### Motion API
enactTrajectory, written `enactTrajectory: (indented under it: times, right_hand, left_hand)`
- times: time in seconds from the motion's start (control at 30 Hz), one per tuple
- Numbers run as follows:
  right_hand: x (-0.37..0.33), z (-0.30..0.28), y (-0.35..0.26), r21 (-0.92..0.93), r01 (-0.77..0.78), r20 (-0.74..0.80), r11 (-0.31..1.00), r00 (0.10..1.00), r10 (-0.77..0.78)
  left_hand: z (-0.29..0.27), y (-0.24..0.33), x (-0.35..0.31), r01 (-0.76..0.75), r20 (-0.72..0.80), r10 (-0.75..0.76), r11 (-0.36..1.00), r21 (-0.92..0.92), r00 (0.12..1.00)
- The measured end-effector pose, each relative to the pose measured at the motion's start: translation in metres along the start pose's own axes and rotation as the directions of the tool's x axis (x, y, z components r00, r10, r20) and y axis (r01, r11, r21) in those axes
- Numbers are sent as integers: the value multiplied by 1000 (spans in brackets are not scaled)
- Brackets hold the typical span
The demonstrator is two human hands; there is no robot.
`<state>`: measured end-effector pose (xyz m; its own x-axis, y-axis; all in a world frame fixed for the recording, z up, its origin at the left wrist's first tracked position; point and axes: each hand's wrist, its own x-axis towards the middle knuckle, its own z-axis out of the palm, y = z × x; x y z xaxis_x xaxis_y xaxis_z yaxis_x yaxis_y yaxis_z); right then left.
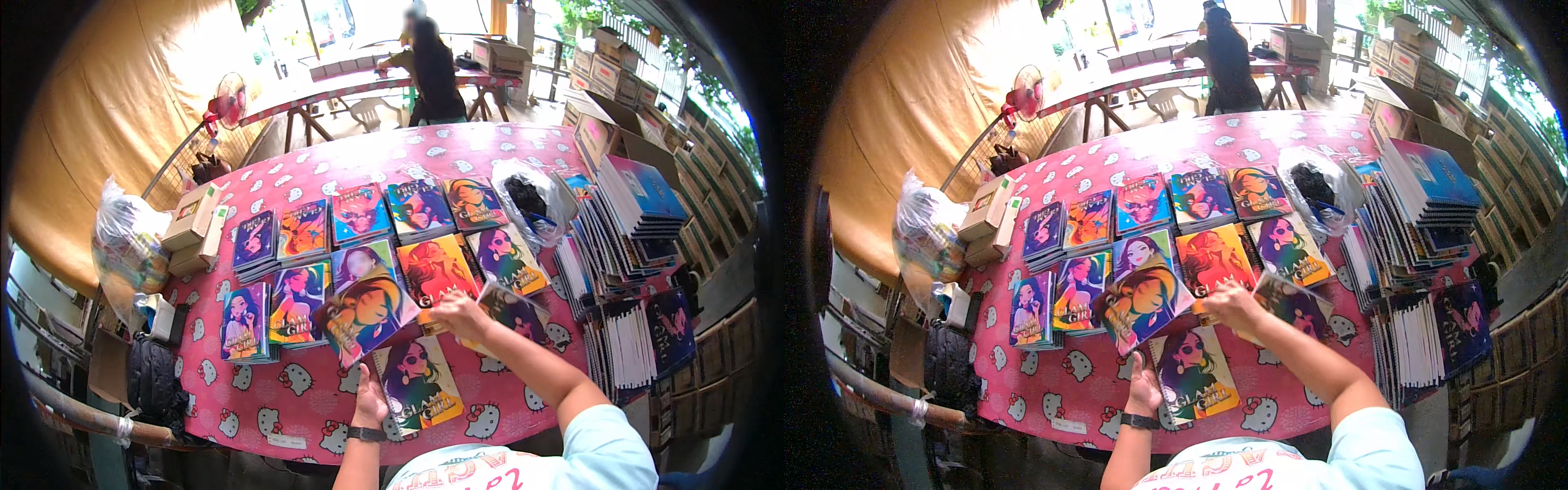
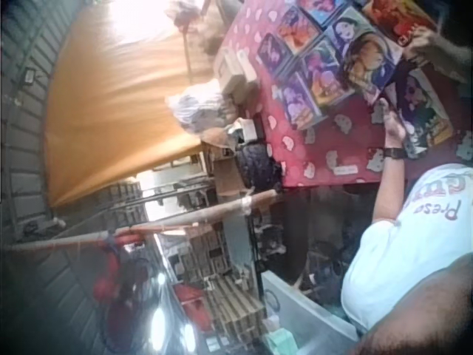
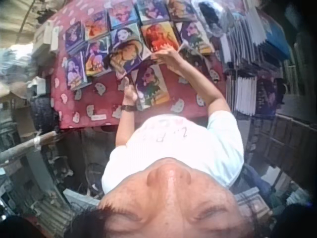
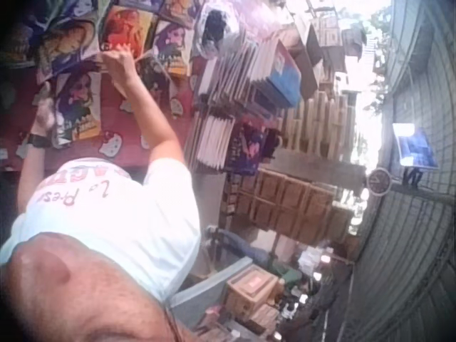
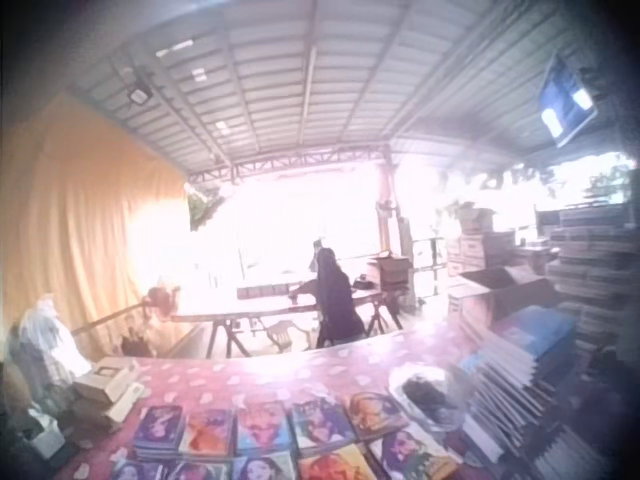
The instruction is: The person sorts a variety of spiral-bound notebooks by their cover designs, picking them up from a pile and placing them into separate stacks on a table.
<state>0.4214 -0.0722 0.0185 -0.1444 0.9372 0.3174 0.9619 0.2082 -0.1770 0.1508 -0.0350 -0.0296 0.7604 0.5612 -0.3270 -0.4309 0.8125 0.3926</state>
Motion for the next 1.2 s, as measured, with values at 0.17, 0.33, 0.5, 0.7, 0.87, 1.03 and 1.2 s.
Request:
enactTrajectory:
  times: [0.17,0.33,0.5,0.7,0.87,1.03,1.2]
  right_hand:
    - [-17,-30,-34,230,-85,-324,969,933,159]
    - [-99,-35,27,-13,-647,-72,762,761,645]
    - [-86,-61,42,521,-438,-142,733,802,580]
    - [-57,-118,94,228,-630,-423,742,622,659]
    - [-9,-35,18,300,-214,-296,930,906,304]
    - [-8,17,-18,-41,-306,-65,951,951,303]
    - [-18,6,-8,171,-165,-297,971,931,210]
  left_hand:
    - [-31,3,7,-101,-63,104,994,41,993]
    - [-6,1,22,-279,-408,508,819,502,758]
    - [-8,20,23,-420,-469,676,729,541,568]
    - [-30,32,-16,-426,-144,533,787,446,834]
    - [-14,10,-8,152,222,688,-438,886,691]
    - [-21,-20,-6,103,286,689,-465,879,666]
    - [-19,-4,-11,67,245,553,-483,873,796]
